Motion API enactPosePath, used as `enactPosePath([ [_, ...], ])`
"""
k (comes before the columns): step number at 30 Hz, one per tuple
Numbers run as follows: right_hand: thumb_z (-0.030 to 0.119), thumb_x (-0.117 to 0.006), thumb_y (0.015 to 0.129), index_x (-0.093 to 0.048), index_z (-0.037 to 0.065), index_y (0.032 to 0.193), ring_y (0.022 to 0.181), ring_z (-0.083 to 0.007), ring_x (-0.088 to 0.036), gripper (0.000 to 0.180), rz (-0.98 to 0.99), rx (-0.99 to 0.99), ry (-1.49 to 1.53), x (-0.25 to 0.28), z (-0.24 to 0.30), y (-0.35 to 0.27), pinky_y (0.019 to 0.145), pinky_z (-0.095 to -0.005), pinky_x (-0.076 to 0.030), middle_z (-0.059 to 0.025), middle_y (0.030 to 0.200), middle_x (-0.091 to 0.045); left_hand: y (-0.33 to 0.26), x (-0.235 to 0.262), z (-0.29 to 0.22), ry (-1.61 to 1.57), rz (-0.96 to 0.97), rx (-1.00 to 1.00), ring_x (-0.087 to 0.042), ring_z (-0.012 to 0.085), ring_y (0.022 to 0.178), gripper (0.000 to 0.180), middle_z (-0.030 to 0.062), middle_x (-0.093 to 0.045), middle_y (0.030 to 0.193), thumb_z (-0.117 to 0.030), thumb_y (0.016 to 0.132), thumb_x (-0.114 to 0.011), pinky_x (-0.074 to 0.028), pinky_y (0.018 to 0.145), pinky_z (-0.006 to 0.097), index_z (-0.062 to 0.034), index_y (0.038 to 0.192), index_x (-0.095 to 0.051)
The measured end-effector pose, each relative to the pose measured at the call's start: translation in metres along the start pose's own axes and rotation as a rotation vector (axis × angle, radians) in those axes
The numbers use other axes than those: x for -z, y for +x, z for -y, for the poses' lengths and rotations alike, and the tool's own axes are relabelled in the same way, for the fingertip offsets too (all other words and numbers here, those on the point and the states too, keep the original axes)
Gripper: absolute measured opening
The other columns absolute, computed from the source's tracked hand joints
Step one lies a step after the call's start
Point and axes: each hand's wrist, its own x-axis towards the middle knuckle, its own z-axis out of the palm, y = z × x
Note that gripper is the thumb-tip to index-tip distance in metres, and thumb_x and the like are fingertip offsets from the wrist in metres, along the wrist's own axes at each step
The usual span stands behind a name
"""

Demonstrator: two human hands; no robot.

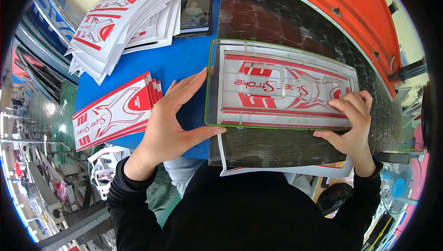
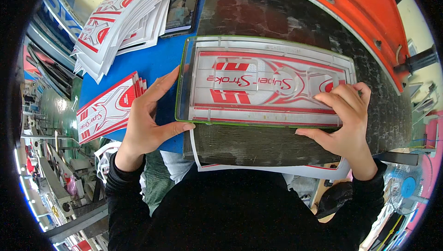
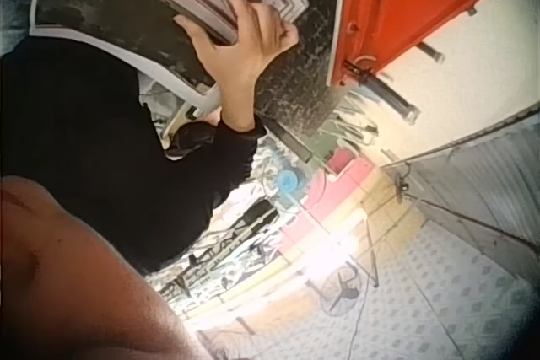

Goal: Using a manual press and a custom die to cut out individual stickers from pre-printed sheets.

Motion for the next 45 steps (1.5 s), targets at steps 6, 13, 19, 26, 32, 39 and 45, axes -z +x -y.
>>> enactPosePath([
  [6, 0.053, -0.092, 0.051, -0.071, 0.007, 0.095, 0.083, -0.0241, -0.058, 0.067, 0.020, -0.015, 0.020, 0.000, 0.000, 0.001, 0.094, -0.0453, -0.034, -0.0049, 0.086, -0.061, -0.001, 0.001, -0.001, 0.007, -0.003, 0.014, -0.050, 0.0348, 0.136, 0.095, 0.0231, -0.053, 0.145, -0.014, 0.067, -0.092, -0.029, 0.116, 0.047, 0.0038, 0.148, -0.045],
  [13, 0.053, -0.091, 0.052, -0.071, 0.007, 0.095, 0.083, -0.0242, -0.058, 0.066, 0.004, -0.029, -0.012, 0.004, 0.000, -0.001, 0.096, -0.0449, -0.034, -0.0046, 0.087, -0.061, 0.002, 0.001, -0.008, 0.058, 0.014, 0.048, -0.050, 0.0331, 0.137, 0.096, 0.0205, -0.054, 0.146, -0.015, 0.066, -0.092, -0.028, 0.118, 0.050, 0.0024, 0.148, -0.045],
  [19, 0.050, -0.092, 0.052, -0.065, 0.008, 0.128, 0.116, -0.0288, -0.056, 0.090, 0.131, -0.110, 0.025, 0.025, -0.014, 0.005, 0.108, -0.0497, -0.033, -0.0114, 0.128, -0.057, 0.001, -0.002, -0.002, -0.060, -0.026, 0.128, -0.050, 0.0300, 0.136, 0.098, 0.0211, -0.052, 0.148, -0.013, 0.066, -0.090, -0.036, 0.113, 0.040, 0.0066, 0.148, -0.043],
  [26, 0.043, -0.094, 0.062, -0.031, 0.009, 0.157, 0.150, -0.0368, -0.029, 0.120, 0.128, -0.364, 0.364, 0.023, -0.052, -0.051, 0.122, -0.0511, -0.024, -0.0176, 0.161, -0.033, 0.004, -0.009, -0.006, -0.154, -0.014, 0.160, -0.049, 0.0282, 0.137, 0.102, 0.0224, -0.048, 0.150, -0.013, 0.067, -0.089, -0.036, 0.114, 0.039, 0.0083, 0.151, -0.036],
  [32, 0.046, -0.090, 0.068, -0.027, 0.011, 0.159, 0.152, -0.0351, -0.026, 0.116, 0.193, -0.287, 0.304, 0.014, -0.058, -0.053, 0.122, -0.0582, -0.019, -0.0203, 0.161, -0.032, 0.004, -0.011, -0.009, -0.204, -0.022, 0.203, -0.053, 0.0277, 0.133, 0.102, 0.0241, -0.047, 0.150, -0.020, 0.073, -0.091, -0.040, 0.113, 0.040, 0.0109, 0.151, -0.032],
  [39, 0.049, -0.087, 0.071, -0.024, 0.014, 0.161, 0.152, -0.0368, -0.025, 0.114, 0.179, -0.272, 0.317, 0.011, -0.059, -0.054, 0.122, -0.0596, -0.017, -0.0244, 0.160, -0.031, 0.003, -0.012, -0.010, -0.248, -0.035, 0.256, -0.055, 0.0294, 0.131, 0.105, 0.0273, -0.049, 0.147, -0.019, 0.073, -0.091, -0.044, 0.110, 0.042, 0.0125, 0.151, -0.029],
  [45, 0.050, -0.086, 0.072, -0.024, 0.015, 0.161, 0.152, -0.0369, -0.025, 0.114, 0.186, -0.274, 0.311, 0.011, -0.059, -0.054, 0.122, -0.0588, -0.017, -0.0246, 0.160, -0.031, 0.003, -0.014, -0.010, -0.268, -0.053, 0.236, -0.058, 0.0285, 0.127, 0.103, 0.0268, -0.053, 0.143, -0.016, 0.074, -0.090, -0.045, 0.109, 0.042, 0.0120, 0.152, -0.029],
])
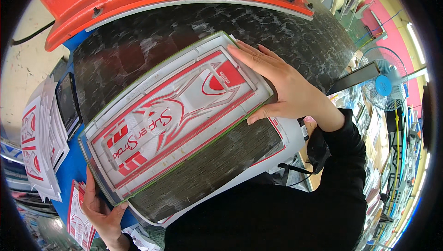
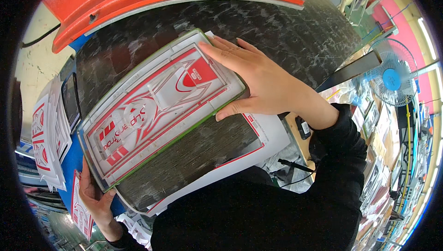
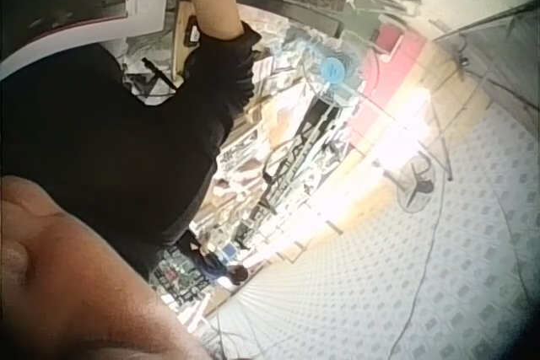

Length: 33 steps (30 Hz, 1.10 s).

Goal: Using a manual press and a custom die to cut out individual stickers from pre-printed sheets.

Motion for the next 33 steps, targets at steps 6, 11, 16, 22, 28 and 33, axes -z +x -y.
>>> enactPosePath([
  [6, 0.051, -0.087, 0.070, -0.024, 0.016, 0.161, 0.152, -0.0366, -0.025, 0.115, 0.001, -0.003, 0.005, 0.0008, 0.0004, 0.0004, 0.122, -0.0591, -0.018, -0.0246, 0.160, -0.031, 0.0006, 0.0016, 0.0013, 0.005, 0.001, -0.008, -0.060, 0.0279, 0.124, 0.102, 0.0265, -0.054, 0.142, -0.014, 0.074, -0.089, -0.049, 0.105, 0.041, 0.0116, 0.152, -0.029],
  [11, 0.051, -0.087, 0.070, -0.025, 0.015, 0.161, 0.152, -0.0364, -0.025, 0.116, 0.003, -0.005, 0.002, 0.0013, 0.0011, 0.0013, 0.121, -0.0593, -0.018, -0.0246, 0.161, -0.030, 0.0001, 0.0014, 0.0010, -0.007, -0.004, -0.002, -0.060, 0.0282, 0.125, 0.101, 0.0265, -0.054, 0.142, -0.014, 0.074, -0.089, -0.049, 0.105, 0.041, 0.0113, 0.152, -0.030],
  [16, 0.051, -0.087, 0.070, -0.025, 0.015, 0.161, 0.152, -0.0365, -0.025, 0.116, 0.005, -0.004, -0.002, 0.0008, -0.0001, 0.0001, 0.121, -0.0601, -0.019, -0.0243, 0.161, -0.030, 0.0001, 0.0013, 0.0011, -0.005, -0.015, 0.002, -0.060, 0.0282, 0.125, 0.102, 0.0265, -0.053, 0.143, -0.014, 0.074, -0.089, -0.049, 0.105, 0.042, 0.0113, 0.152, -0.030],
  [22, 0.051, -0.087, 0.069, -0.025, 0.014, 0.160, 0.152, -0.0366, -0.024, 0.117, 0.005, -0.002, -0.013, 0.0002, 0.0007, 0.0011, 0.121, -0.0604, -0.018, -0.0234, 0.161, -0.031, 0.0007, 0.0012, 0.0001, 0.023, -0.012, -0.013, -0.060, 0.0281, 0.125, 0.103, 0.0269, -0.053, 0.143, -0.017, 0.074, -0.090, -0.050, 0.105, 0.042, 0.0117, 0.152, -0.029],
  [28, 0.051, -0.091, 0.059, -0.030, 0.008, 0.158, 0.151, -0.0357, -0.029, 0.124, -0.030, -0.004, -0.006, -0.0026, -0.0022, -0.0011, 0.121, -0.0615, -0.017, -0.0192, 0.161, -0.033, 0.0028, -0.0006, -0.0020, 0.007, 0.010, -0.010, -0.059, 0.0284, 0.126, 0.105, 0.0275, -0.052, 0.144, -0.019, 0.074, -0.091, -0.049, 0.106, 0.042, 0.0121, 0.152, -0.028],
  [33, 0.048, -0.092, 0.057, -0.032, 0.009, 0.158, 0.150, -0.0353, -0.030, 0.125, -0.038, -0.022, 0.001, -0.0014, -0.0008, -0.0018, 0.122, -0.0600, -0.019, -0.0188, 0.161, -0.034, 0.0036, -0.0027, -0.0017, 0.007, 0.009, -0.021, -0.058, 0.0287, 0.128, 0.106, 0.0278, -0.050, 0.146, -0.020, 0.074, -0.091, -0.048, 0.106, 0.041, 0.0122, 0.152, -0.026],
])
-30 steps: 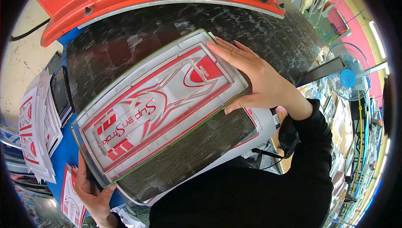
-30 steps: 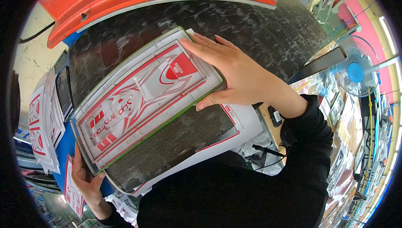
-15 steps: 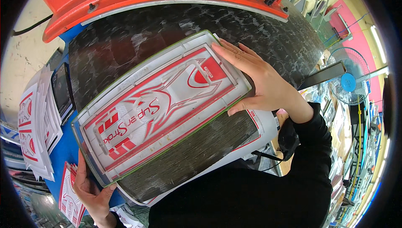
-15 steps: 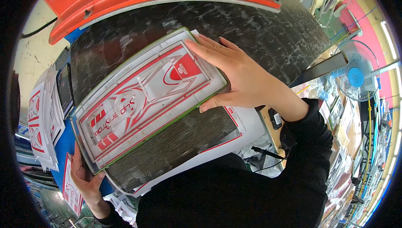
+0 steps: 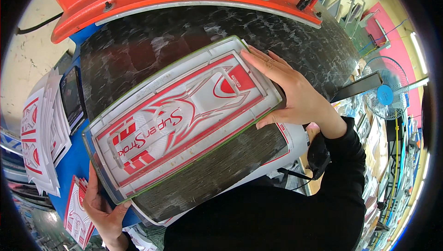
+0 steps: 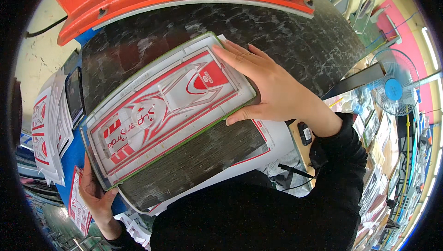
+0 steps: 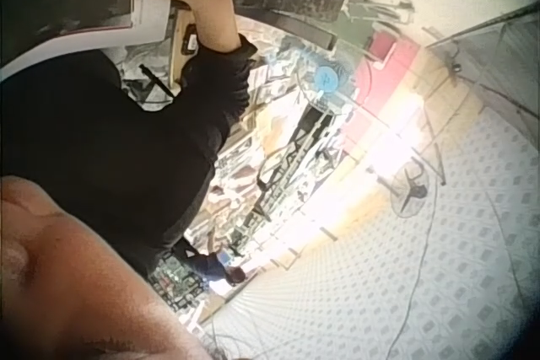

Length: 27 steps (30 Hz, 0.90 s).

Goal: Using a manual press and a custom die to cut out individual stickers from pre-printed sheets.

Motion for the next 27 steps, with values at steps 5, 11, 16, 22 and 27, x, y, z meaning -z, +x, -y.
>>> enactPosePath([
  [5, 0.043, -0.093, 0.055, -0.032, 0.008, 0.158, 0.150, -0.0348, -0.031, 0.125, 0.009, -0.009, 0.005, 0.000, 0.003, 0.003, 0.122, -0.0584, -0.020, -0.0189, 0.161, -0.035, -0.002, 0.004, -0.001, 0.001, 0.005, 0.008, -0.056, 0.0288, 0.130, 0.105, 0.0276, -0.047, 0.148, -0.017, 0.074, -0.090, -0.046, 0.108, 0.041, 0.0127, 0.152, -0.027],
  [11, 0.042, -0.091, 0.061, -0.033, 0.008, 0.157, 0.150, -0.0353, -0.032, 0.117, 0.061, -0.024, 0.046, 0.005, 0.011, 0.008, 0.121, -0.0550, -0.020, -0.0203, 0.159, -0.037, -0.008, 0.015, 0.001, 0.145, 0.019, 0.031, -0.045, 0.0288, 0.141, 0.104, 0.0221, -0.047, 0.152, -0.009, 0.066, -0.088, -0.026, 0.119, 0.042, 0.0090, 0.152, -0.033],
  [16, 0.043, -0.090, 0.056, -0.037, 0.002, 0.154, 0.149, -0.0367, -0.034, 0.119, 0.024, -0.075, 0.082, 0.003, 0.005, -0.001, 0.122, -0.0539, -0.019, -0.0213, 0.158, -0.040, -0.003, 0.013, -0.001, 0.253, 0.027, 0.032, -0.043, 0.0281, 0.144, 0.105, 0.0196, -0.049, 0.152, -0.008, 0.060, -0.089, -0.010, 0.122, 0.053, 0.0060, 0.151, -0.039],
  [22, 0.042, -0.089, 0.056, -0.036, -0.003, 0.153, 0.147, -0.0374, -0.037, 0.119, 0.027, -0.050, 0.104, -0.002, -0.003, 0.003, 0.123, -0.0523, -0.019, -0.0221, 0.157, -0.041, -0.005, 0.017, -0.003, 0.245, 0.051, 0.035, -0.042, 0.0292, 0.145, 0.104, 0.0187, -0.049, 0.152, -0.009, 0.061, -0.091, -0.011, 0.122, 0.054, 0.0034, 0.151, -0.040],
  [27, 0.047, -0.088, 0.055, -0.036, -0.002, 0.154, 0.146, -0.0385, -0.039, 0.122, 0.013, -0.058, 0.090, -0.001, 0.004, 0.004, 0.123, -0.0518, -0.020, -0.0226, 0.157, -0.041, -0.004, 0.019, -0.002, 0.257, 0.064, -0.014, -0.043, 0.0275, 0.144, 0.103, 0.0177, -0.050, 0.152, -0.010, 0.063, -0.090, -0.011, 0.122, 0.055, 0.0026, 0.151, -0.040],
])
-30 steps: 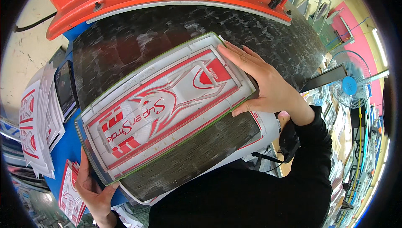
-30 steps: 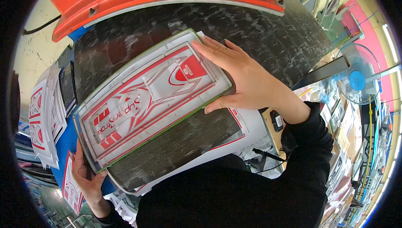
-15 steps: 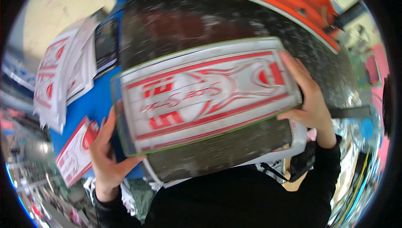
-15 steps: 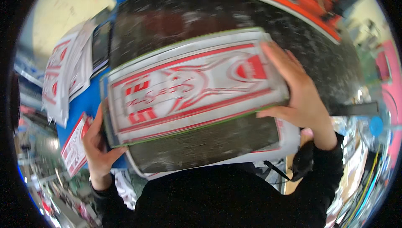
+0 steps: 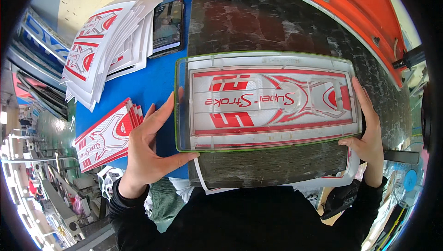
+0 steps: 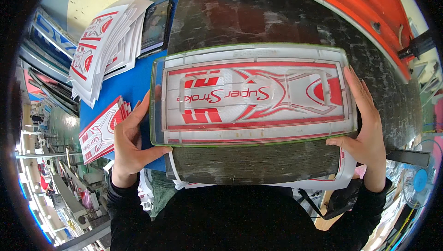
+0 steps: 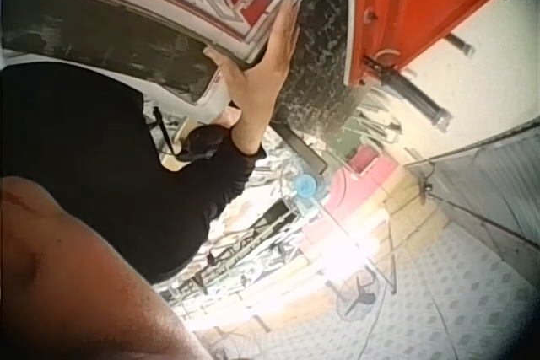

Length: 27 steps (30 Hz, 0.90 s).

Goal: Using a manual press and a custom die to cut out individual stickers from pre-printed sheets.

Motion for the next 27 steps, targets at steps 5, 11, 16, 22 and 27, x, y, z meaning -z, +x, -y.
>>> enactPosePath([
  [5, 0.050, -0.086, 0.057, -0.035, -0.002, 0.154, 0.145, -0.0393, -0.039, 0.122, 0.009, -0.033, -0.003, 0.001, -0.001, 0.000, 0.122, -0.0516, -0.022, -0.0240, 0.157, -0.040, 0.001, 0.002, -0.003, 0.077, 0.004, -0.016, -0.043, 0.0276, 0.144, 0.102, 0.0176, -0.050, 0.152, -0.010, 0.064, -0.090, -0.013, 0.121, 0.055, 0.0024, 0.152, -0.040],
  [11, 0.046, -0.073, 0.084, -0.039, -0.001, 0.152, 0.146, -0.0329, -0.038, 0.090, -0.129, 0.020, 0.163, 0.022, -0.006, -0.001, 0.120, -0.0498, -0.027, -0.0202, 0.156, -0.042, -0.004, 0.000, -0.005, 0.147, 0.016, -0.044, -0.043, 0.0327, 0.144, 0.101, 0.0194, -0.049, 0.151, -0.015, 0.067, -0.088, -0.019, 0.120, 0.057, 0.0038, 0.152, -0.037],
  [16, 0.029, -0.048, 0.106, -0.044, 0.005, 0.152, 0.143, -0.0250, -0.042, 0.052, -1.071, -0.068, -0.165, 0.134, -0.131, -0.005, 0.118, -0.0398, -0.032, -0.0152, 0.152, -0.047, -0.004, 0.004, -0.010, 0.199, 0.034, -0.152, -0.047, 0.0404, 0.139, 0.101, 0.0267, -0.051, 0.146, -0.018, 0.069, -0.087, -0.021, 0.118, 0.064, 0.0053, 0.152, -0.036],
  [22, 0.027, -0.058, 0.103, -0.061, 0.005, 0.129, 0.111, -0.0185, -0.061, 0.034, -0.878, -0.219, 0.633, 0.189, -0.153, 0.074, 0.095, -0.0310, -0.047, -0.0084, 0.111, -0.066, -0.006, 0.002, -0.010, 0.243, 0.020, -0.162, -0.047, 0.0402, 0.138, 0.100, 0.0267, -0.050, 0.146, -0.019, 0.071, -0.086, -0.021, 0.118, 0.063, 0.0056, 0.152, -0.034],
  [27, 0.023, -0.071, 0.095, -0.066, 0.006, 0.098, 0.072, -0.0103, -0.060, 0.018, -1.014, -0.214, 0.673, 0.175, -0.143, 0.087, 0.068, -0.0267, -0.047, 0.0012, 0.079, -0.061, -0.008, 0.002, -0.010, 0.228, 0.004, -0.186, -0.047, 0.0398, 0.138, 0.098, 0.0266, -0.050, 0.144, -0.019, 0.072, -0.085, -0.022, 0.119, 0.060, 0.0075, 0.152, -0.034],
])
